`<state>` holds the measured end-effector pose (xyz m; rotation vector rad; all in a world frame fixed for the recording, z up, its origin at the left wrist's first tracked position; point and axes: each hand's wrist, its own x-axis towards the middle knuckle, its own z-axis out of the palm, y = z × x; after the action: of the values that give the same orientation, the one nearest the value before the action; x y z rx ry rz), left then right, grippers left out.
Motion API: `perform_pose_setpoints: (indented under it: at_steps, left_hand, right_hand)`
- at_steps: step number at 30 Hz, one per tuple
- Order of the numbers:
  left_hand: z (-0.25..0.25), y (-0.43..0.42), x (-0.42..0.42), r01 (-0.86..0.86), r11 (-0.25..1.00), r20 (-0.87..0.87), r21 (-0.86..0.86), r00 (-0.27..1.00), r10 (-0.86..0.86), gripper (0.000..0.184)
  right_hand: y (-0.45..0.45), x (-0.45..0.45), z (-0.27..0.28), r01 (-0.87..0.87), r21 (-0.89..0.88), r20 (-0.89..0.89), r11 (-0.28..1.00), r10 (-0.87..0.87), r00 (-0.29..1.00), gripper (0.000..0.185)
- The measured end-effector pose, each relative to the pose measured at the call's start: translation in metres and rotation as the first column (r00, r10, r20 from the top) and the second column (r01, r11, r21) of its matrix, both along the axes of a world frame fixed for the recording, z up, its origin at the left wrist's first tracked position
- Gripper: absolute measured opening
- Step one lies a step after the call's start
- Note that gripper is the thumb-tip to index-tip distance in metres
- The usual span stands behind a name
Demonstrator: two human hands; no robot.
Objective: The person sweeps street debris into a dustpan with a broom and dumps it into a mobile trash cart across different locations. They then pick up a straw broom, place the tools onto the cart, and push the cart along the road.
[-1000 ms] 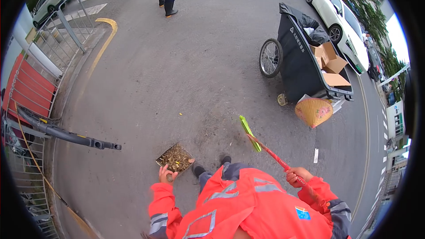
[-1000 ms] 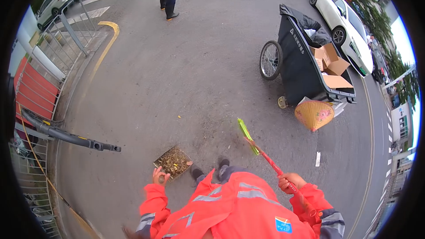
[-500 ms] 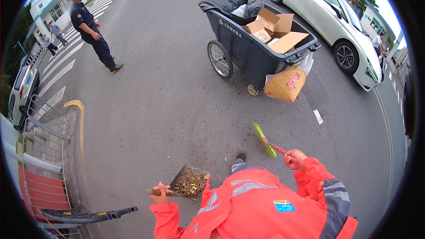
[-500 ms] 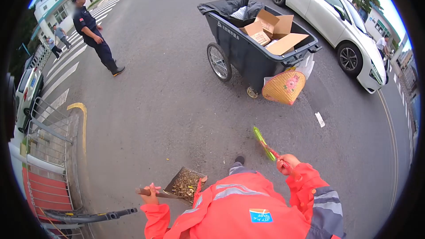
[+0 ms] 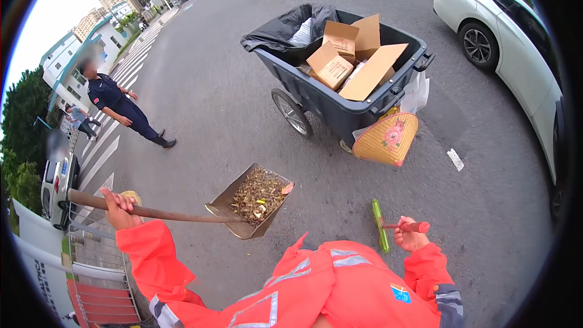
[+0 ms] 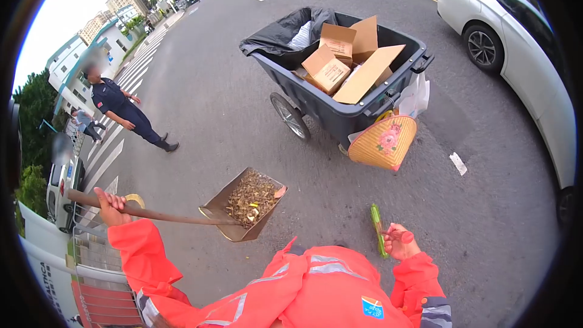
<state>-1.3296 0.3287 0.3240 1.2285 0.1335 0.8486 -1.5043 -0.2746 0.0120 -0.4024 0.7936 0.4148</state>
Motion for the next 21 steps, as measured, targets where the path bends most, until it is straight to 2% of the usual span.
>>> perform_pose_setpoints:
  at_steps: [3,5,6,8,10,12,13,16,20,21]
  left_hand:
    - [0.073,-0.012,0.08,0.008,0.998,0.089,0.064,0.996,-0.014,0.047]
    - [0.121,-0.035,0.134,0.044,0.992,0.176,0.115,0.982,-0.064,0.047]
    - [0.141,-0.046,0.162,0.085,0.986,0.222,0.14,0.968,-0.115,0.047]
    - [0.174,-0.082,0.222,-0.023,0.987,0.32,0.16,0.947,-0.03,0.047]
    - [0.199,-0.114,0.281,0.03,0.985,0.363,0.172,0.927,-0.092,0.046]
    - [0.212,-0.16,0.341,-0.06,0.989,0.444,0.136,0.896,-0.007,0.045]
    - [0.218,-0.176,0.378,-0.043,0.985,0.469,0.166,0.882,-0.04,0.045]
    - [0.218,-0.238,0.473,-0.095,0.955,0.457,0.282,0.888,-0.047,0.049]
    - [0.187,-0.307,0.615,-0.103,0.785,0.316,0.611,0.941,-0.123,0.054]
    - [0.168,-0.332,0.636,-0.067,0.734,0.31,0.676,0.929,-0.201,0.051]
  right_hand:
    - [-0.004,0.006,0.004,-0.036,-0.14,-0.022,0.99,0.033,0.999,0.024]
    - [-0.002,0.009,-0.001,-0.041,-0.136,-0.006,0.99,0.04,0.999,0.025]
    - [-0.001,0.012,-0.003,-0.053,-0.139,0.004,0.989,0.054,0.999,0.026]
    - [0.002,0.023,-0.002,-0.081,-0.179,-0.016,0.981,0.079,0.997,0.027]
    - [0.005,0.036,-0.007,-0.108,-0.216,-0.039,0.97,0.102,0.994,0.028]
    - [0.009,0.057,-0.013,-0.124,-0.321,-0.038,0.939,0.118,0.992,0.029]
    - [0.012,0.072,-0.005,-0.127,-0.377,-0.065,0.918,0.111,0.992,0.03]
    - [0.017,0.108,-0.032,-0.024,-0.362,-0.029,0.932,0.014,0.999,0.032]
    - [0.023,0.158,-0.055,0.076,-0.341,-0.025,0.937,-0.09,0.996,0.034]
    - [0.024,0.17,-0.063,0.087,-0.366,-0.024,0.927,-0.102,0.994,0.037]
